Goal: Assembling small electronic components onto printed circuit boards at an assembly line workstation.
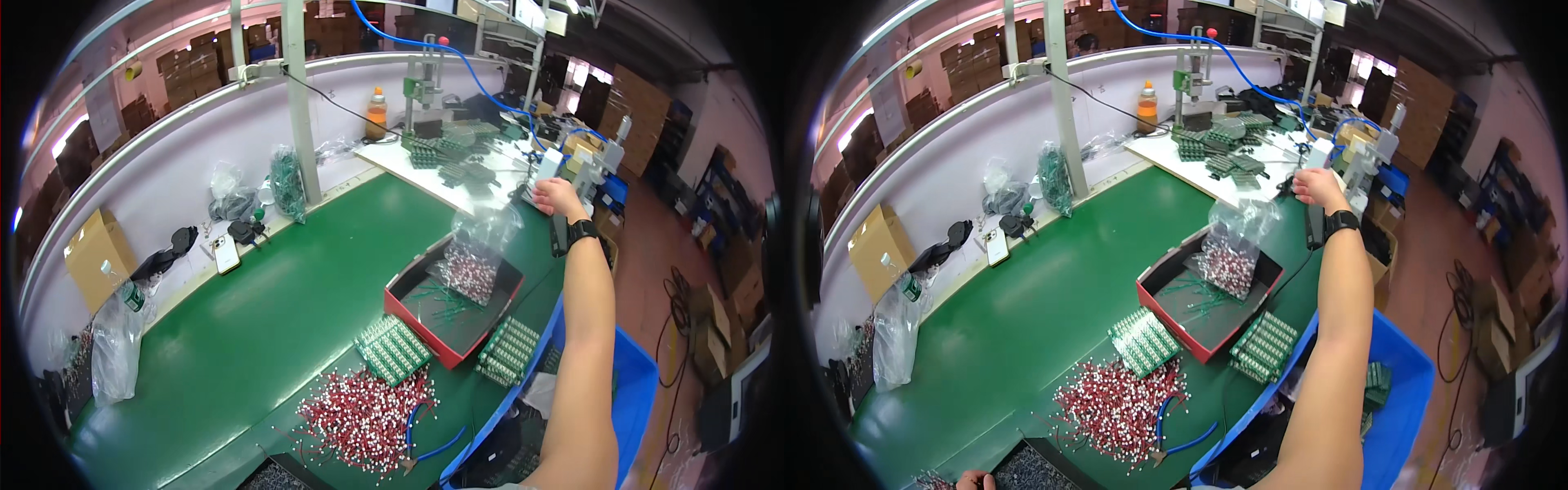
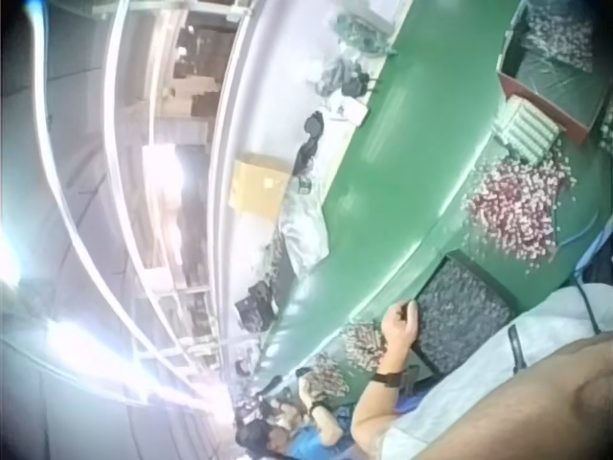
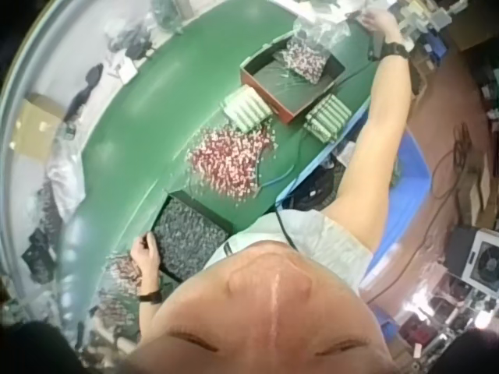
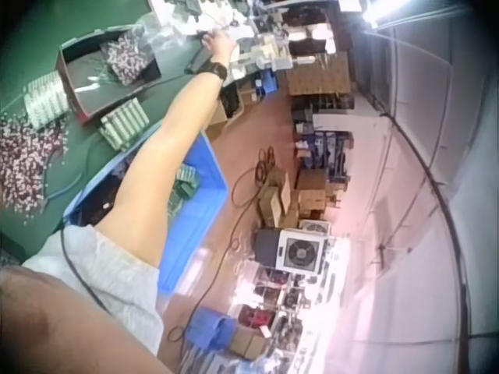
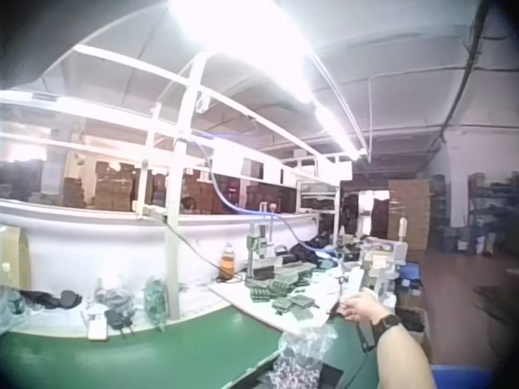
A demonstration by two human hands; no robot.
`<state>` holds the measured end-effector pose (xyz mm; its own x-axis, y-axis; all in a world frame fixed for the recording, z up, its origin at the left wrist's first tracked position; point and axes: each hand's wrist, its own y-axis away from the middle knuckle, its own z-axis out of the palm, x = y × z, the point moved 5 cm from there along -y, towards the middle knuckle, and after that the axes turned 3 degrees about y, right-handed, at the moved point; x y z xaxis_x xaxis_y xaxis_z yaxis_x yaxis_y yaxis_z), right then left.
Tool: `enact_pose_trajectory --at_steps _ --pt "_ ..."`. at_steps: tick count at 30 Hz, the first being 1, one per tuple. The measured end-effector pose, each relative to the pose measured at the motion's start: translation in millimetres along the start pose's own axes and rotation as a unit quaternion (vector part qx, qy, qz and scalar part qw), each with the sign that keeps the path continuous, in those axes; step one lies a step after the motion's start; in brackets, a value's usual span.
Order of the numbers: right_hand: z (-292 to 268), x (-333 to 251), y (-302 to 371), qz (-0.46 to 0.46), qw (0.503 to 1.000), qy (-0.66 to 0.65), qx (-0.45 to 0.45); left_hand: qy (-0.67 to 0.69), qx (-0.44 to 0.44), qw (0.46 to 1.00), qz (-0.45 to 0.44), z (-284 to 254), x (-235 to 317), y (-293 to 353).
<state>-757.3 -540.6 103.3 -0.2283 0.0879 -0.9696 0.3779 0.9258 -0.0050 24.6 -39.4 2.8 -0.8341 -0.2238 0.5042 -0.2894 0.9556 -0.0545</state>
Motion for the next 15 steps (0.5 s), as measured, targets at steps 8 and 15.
enact_pose_trajectory --at_steps 8,15 --pt "-21 70 44 0.023 0.967 0.254 -0.001 0.018 -0.001 1.000 0.010 0 9 -5" --pt "48 98 4 -0.039 0.941 0.336 -0.025 0.015 -0.008 0.999 -0.030 -2 11 -2"
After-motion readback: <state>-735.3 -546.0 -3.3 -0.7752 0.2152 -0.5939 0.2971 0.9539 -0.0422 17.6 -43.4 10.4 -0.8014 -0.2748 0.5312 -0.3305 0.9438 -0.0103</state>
